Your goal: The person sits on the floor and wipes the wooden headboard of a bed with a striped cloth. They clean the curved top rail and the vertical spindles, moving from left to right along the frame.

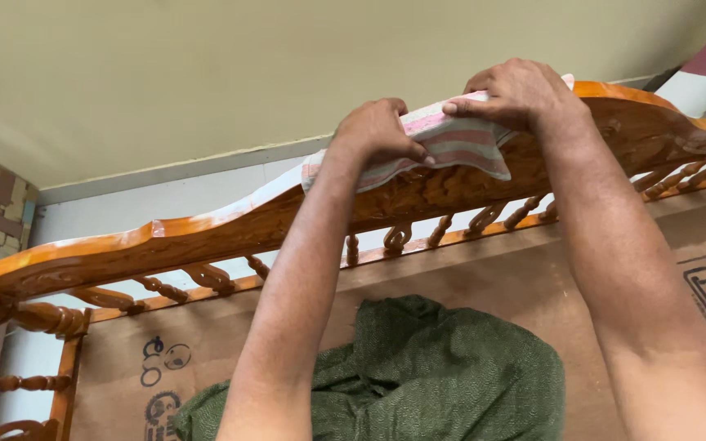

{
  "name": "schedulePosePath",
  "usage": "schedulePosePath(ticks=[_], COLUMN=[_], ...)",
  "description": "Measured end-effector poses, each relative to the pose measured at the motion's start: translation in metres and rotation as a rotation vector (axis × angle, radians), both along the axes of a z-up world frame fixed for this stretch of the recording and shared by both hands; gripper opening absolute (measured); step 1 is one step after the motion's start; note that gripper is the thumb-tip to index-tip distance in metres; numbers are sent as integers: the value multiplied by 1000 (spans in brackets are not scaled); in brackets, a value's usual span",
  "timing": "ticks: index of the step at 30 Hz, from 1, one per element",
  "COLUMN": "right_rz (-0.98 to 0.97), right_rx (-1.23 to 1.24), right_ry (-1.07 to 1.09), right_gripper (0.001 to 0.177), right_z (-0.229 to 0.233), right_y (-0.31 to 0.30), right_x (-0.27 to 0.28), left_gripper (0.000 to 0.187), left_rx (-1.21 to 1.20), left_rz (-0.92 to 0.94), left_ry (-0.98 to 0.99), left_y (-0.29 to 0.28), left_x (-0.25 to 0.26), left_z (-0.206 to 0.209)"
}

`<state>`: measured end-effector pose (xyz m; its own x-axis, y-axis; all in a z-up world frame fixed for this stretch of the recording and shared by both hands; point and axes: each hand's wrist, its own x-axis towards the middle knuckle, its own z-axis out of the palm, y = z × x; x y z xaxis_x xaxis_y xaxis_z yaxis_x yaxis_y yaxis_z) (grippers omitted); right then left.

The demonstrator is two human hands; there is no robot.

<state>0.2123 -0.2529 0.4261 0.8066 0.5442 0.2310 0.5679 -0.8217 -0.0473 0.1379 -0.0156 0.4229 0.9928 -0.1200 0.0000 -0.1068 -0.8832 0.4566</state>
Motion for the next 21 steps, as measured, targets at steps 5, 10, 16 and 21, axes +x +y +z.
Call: schedulePosePath(ticks=[5,10,16,21], right_rz=[-62,-59,29,122], right_rx=[303,656,600,375], right_ry=[-424,-904,-804,-464], right_gripper=[79,90,104,88], right_z=[-46,-142,-294,-404], right_y=[29,118,205,234], right_x=[-31,-53,-64,-85], left_gripper=[77,86,73,58], left_rx=[242,410,807,722], left_rz=[61,14,-31,7], left_ry=[-241,-1023,-1255,-769], left_y=[12,70,169,218], left_x=[-23,-59,-78,-118], left_z=[-35,-103,-230,-331])
